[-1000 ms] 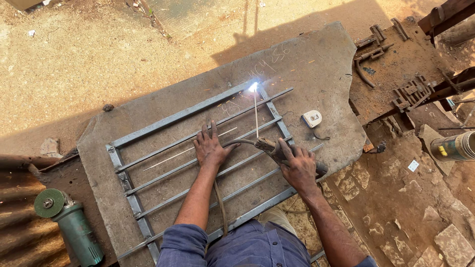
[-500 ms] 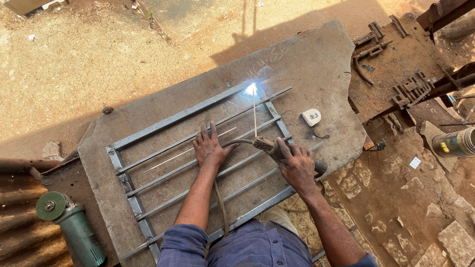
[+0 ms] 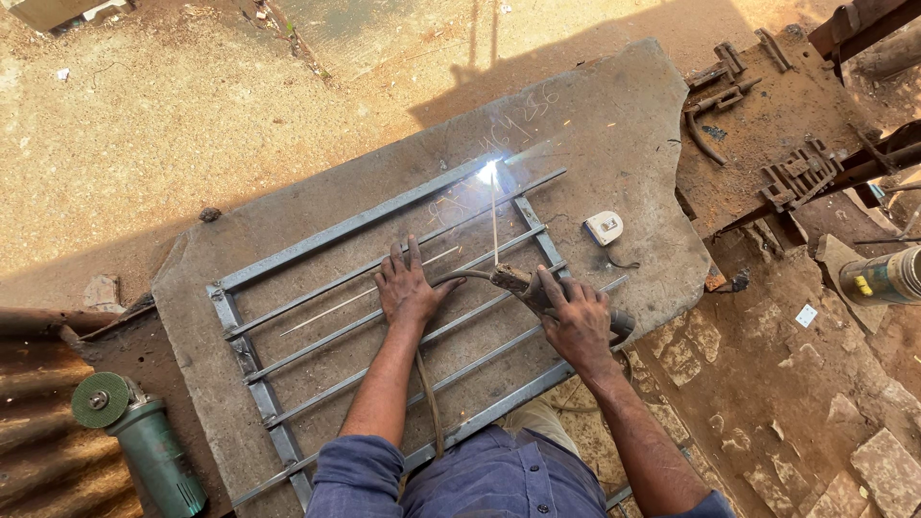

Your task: The person welds the bars of a small metal frame using a handheld welding electrode holder, applying sparks to various joints.

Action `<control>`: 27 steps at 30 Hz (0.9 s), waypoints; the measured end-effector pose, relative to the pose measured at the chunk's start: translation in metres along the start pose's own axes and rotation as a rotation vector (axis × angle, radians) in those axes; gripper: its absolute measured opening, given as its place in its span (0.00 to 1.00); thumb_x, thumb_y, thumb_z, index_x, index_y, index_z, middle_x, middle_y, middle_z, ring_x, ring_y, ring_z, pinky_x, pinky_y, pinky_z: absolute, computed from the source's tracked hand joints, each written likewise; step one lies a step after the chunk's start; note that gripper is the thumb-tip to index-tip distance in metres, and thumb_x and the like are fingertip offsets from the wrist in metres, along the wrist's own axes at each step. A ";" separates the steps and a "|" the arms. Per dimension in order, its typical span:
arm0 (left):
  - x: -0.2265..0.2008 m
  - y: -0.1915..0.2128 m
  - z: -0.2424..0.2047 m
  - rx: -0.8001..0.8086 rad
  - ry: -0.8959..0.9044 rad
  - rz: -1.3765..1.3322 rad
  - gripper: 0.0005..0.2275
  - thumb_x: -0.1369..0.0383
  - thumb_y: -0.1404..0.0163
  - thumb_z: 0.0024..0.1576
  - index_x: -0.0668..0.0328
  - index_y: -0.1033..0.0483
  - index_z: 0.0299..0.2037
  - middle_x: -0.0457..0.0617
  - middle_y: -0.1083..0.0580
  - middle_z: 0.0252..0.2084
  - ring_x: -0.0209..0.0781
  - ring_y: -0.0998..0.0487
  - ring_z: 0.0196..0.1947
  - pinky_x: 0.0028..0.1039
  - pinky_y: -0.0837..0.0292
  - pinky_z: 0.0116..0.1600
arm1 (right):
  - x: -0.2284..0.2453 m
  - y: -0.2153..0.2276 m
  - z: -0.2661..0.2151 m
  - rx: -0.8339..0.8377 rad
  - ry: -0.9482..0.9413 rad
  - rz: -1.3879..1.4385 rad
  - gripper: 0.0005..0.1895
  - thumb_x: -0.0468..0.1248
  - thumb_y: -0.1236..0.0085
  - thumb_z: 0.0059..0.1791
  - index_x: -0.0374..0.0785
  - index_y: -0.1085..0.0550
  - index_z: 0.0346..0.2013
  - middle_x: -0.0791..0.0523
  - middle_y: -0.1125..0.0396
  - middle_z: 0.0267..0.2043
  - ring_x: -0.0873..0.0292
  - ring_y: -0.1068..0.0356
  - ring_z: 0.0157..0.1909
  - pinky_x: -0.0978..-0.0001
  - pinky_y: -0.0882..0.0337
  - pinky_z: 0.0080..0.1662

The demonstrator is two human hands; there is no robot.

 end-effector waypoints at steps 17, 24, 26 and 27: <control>0.002 -0.006 0.003 -0.032 -0.001 -0.005 0.62 0.22 0.52 0.37 0.53 0.59 0.77 0.58 0.53 0.78 0.60 0.47 0.72 0.51 0.50 0.69 | 0.006 0.010 0.002 -0.012 0.012 -0.002 0.52 0.44 0.25 0.38 0.56 0.42 0.73 0.49 0.29 0.53 0.47 0.28 0.52 0.44 0.32 0.51; 0.003 -0.008 0.005 -0.018 -0.001 -0.003 0.62 0.22 0.51 0.38 0.52 0.60 0.77 0.59 0.53 0.77 0.61 0.48 0.72 0.52 0.51 0.69 | 0.004 0.009 0.002 -0.004 0.005 0.000 0.49 0.44 0.27 0.40 0.56 0.41 0.73 0.49 0.30 0.54 0.47 0.28 0.52 0.43 0.32 0.52; 0.002 -0.005 0.004 -0.031 -0.005 -0.005 0.62 0.22 0.51 0.38 0.53 0.60 0.77 0.60 0.53 0.77 0.61 0.48 0.72 0.54 0.52 0.70 | 0.003 0.008 0.002 -0.001 0.006 -0.005 0.49 0.44 0.27 0.40 0.56 0.41 0.73 0.48 0.30 0.54 0.47 0.28 0.52 0.43 0.31 0.52; 0.002 -0.004 0.003 -0.035 -0.004 -0.005 0.62 0.22 0.51 0.39 0.53 0.60 0.78 0.59 0.53 0.77 0.61 0.48 0.72 0.53 0.52 0.70 | 0.004 0.008 0.002 -0.012 0.012 -0.003 0.49 0.44 0.27 0.40 0.55 0.41 0.72 0.48 0.30 0.54 0.47 0.28 0.53 0.42 0.32 0.52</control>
Point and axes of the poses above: each hand's wrist, its own z-axis towards the middle knuckle, its own y-axis out of the back of the hand, x = y × z, the point moved 10 cm from there along z, towards the middle knuckle
